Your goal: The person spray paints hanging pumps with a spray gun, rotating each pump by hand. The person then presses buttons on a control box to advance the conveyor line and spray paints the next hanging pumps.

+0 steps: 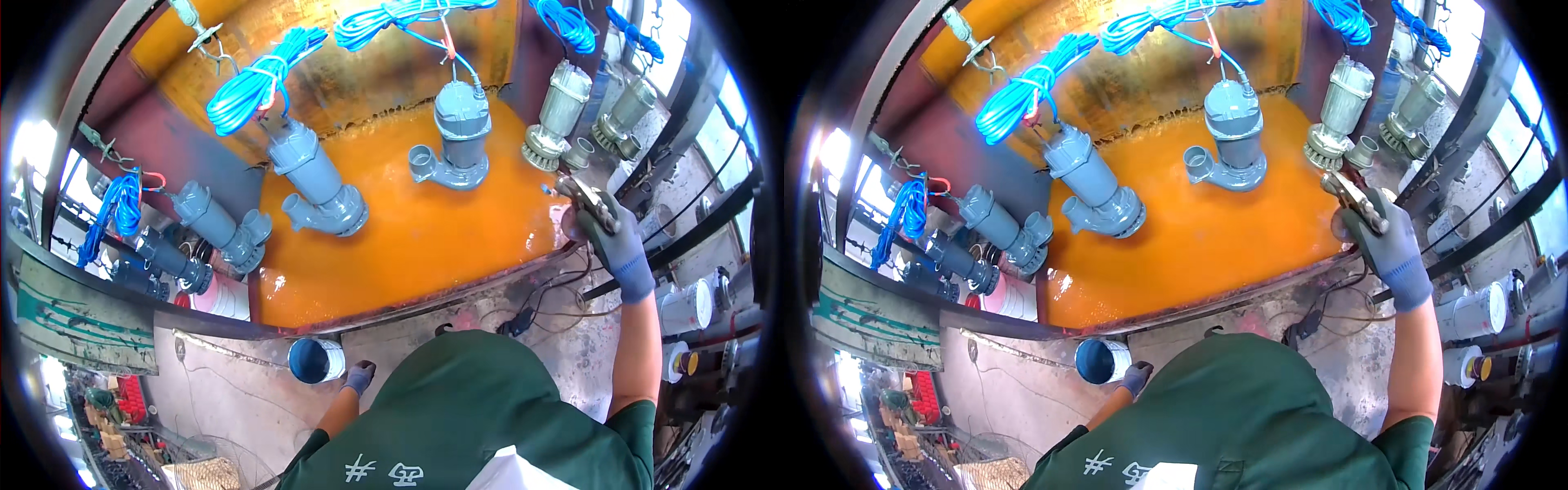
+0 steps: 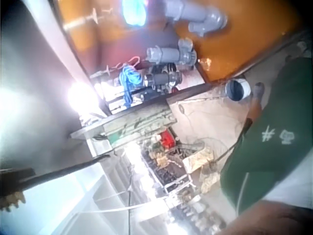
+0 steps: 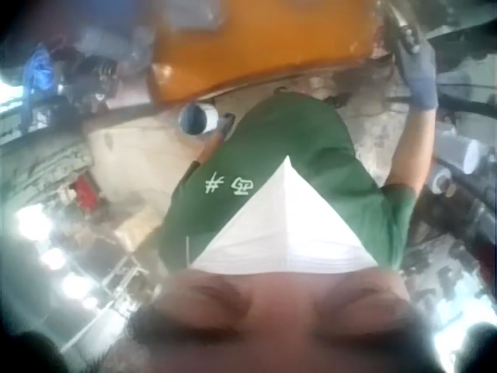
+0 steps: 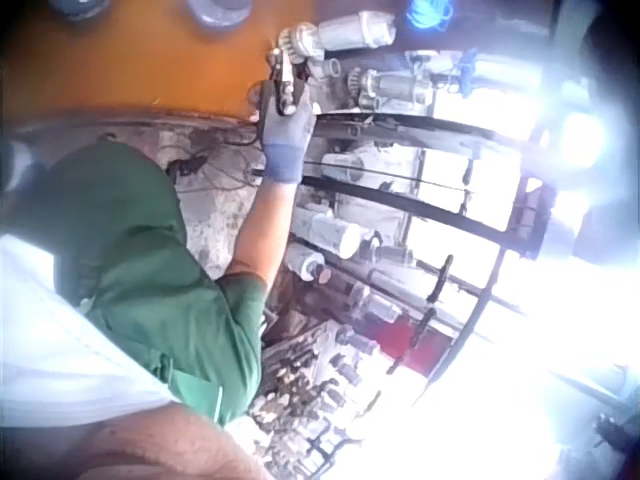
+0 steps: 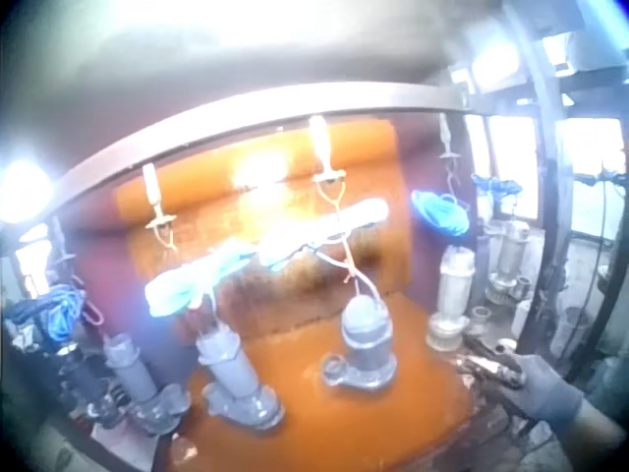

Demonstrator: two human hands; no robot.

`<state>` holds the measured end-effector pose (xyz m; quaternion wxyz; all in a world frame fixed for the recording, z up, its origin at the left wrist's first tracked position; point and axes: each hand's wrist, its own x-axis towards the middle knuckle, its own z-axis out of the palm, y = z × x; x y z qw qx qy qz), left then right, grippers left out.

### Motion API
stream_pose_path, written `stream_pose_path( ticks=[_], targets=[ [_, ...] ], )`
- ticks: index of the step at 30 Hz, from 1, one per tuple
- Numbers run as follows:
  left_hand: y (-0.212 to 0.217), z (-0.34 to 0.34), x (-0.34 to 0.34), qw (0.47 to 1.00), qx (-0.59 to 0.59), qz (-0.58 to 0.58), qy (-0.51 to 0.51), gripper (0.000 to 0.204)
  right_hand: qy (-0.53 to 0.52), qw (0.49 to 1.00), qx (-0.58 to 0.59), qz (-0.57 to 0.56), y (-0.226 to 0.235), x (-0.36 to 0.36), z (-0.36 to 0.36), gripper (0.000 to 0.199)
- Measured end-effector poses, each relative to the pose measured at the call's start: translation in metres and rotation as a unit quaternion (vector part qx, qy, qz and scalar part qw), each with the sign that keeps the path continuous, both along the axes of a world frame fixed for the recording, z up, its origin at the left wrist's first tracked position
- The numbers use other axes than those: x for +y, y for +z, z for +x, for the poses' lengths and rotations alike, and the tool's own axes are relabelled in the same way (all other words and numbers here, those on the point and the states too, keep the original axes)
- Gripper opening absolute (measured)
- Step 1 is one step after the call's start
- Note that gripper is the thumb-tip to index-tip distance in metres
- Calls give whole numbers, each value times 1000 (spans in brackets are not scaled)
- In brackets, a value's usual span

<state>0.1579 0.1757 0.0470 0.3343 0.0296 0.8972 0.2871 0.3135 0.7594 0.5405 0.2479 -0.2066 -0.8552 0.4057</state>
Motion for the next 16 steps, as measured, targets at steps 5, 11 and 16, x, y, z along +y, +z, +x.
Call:
stream_pose_path(
  ticks=[5, 11, 16],
  targets=[
    [-10, -2, -35, 999, -16, 12, -36, 38, 105, 989, -98, 28, 4, -21, -39, 20],
    [-49, 20, -119, 997, -8, -59, -51, 36, 122, 981, -153, 18, 5, -39, -124, 29],
    [0, 59, -169, 997, -26, 24, 67, 32, 249, 905, -339, 56, -42, -34, -139, 48]
  ],
)
